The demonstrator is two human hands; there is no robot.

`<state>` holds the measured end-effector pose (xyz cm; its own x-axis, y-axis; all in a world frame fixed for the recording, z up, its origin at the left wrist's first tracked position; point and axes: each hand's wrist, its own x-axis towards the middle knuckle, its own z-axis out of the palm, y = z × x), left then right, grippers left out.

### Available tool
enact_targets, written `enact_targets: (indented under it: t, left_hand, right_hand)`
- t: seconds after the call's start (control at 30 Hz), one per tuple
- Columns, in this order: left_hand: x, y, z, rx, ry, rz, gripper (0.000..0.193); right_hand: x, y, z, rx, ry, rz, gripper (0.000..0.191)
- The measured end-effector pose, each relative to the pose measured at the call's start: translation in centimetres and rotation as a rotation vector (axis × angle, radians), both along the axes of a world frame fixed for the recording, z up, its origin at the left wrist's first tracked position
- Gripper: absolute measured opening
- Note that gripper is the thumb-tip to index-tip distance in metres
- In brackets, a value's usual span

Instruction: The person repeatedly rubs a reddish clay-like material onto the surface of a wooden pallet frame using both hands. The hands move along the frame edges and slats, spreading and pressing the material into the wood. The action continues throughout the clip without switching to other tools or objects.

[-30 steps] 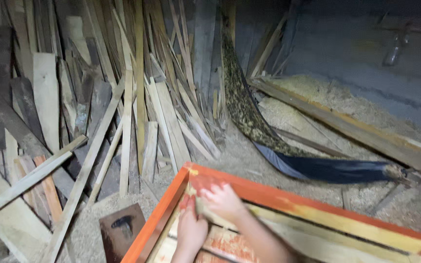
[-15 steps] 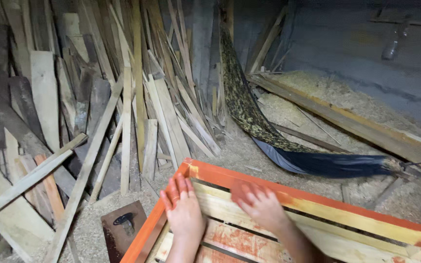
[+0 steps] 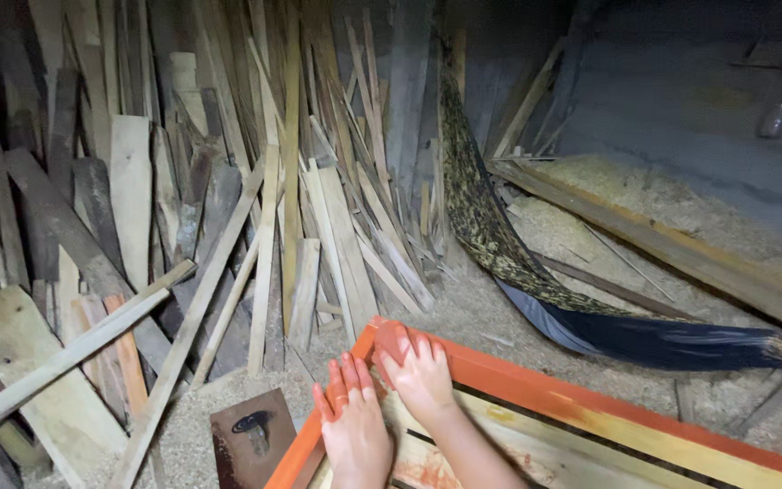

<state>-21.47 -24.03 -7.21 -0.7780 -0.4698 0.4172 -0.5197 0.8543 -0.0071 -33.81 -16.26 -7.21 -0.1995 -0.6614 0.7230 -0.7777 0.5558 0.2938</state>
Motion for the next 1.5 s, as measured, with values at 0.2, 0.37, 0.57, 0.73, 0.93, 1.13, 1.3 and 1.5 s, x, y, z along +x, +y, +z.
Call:
enact_targets:
  t: [0.2,0.37,0.57,0.73,0.93,1.13,1.3,1.5]
  left_hand:
    - [0.1,-0.1,0.7,0.091,-0.130,-0.011,0.074]
    - [0.3,-0.1,2.0,0.168,-0.242,-0.012,0.075]
    - [0.0,-0.4,2.2,0.176,-0.240,-0.013,0.075]
    - [-0.2,-0.4,1.7,0.152,-0.185,-0.026,0.073]
    - [-0.3,-0.4,1.9,0.179,-0.169,-0.021,0.072]
    - [0.2,-0.1,2.8,0.195,-0.180,-0.029,0.073]
    - [0.4,0.1,3.2,0.202,-0.190,-0.038,0.075]
    - [0.0,0.1,2.6,0.188,-0.166,-0.027,0.076]
  right_hand:
    - [-1.1,0.2,-2.7,0.100,0.199,-0.027,0.034]
    - [-2.1,0.5,-5.1,0.297,0.192,0.024,0.042]
    - [-1.9,0.2,-2.1,0.282,-0.053,-0.020,0.032]
    - [-1.3,-0.9,0.6,-0.006,0.013,-0.084,0.038]
    - [-0.2,-0.3,-0.3,-0.025,0.120,-0.067,0.054]
    - [-0.9,2.1,-1.3,0.315,0.144,-0.087,0.039]
    - [-1.1,5.3,-2.7,0.489,0.086,-0.011,0.037]
    - [-2.0,5.6,-1.6,0.344,0.181,0.132,0.032]
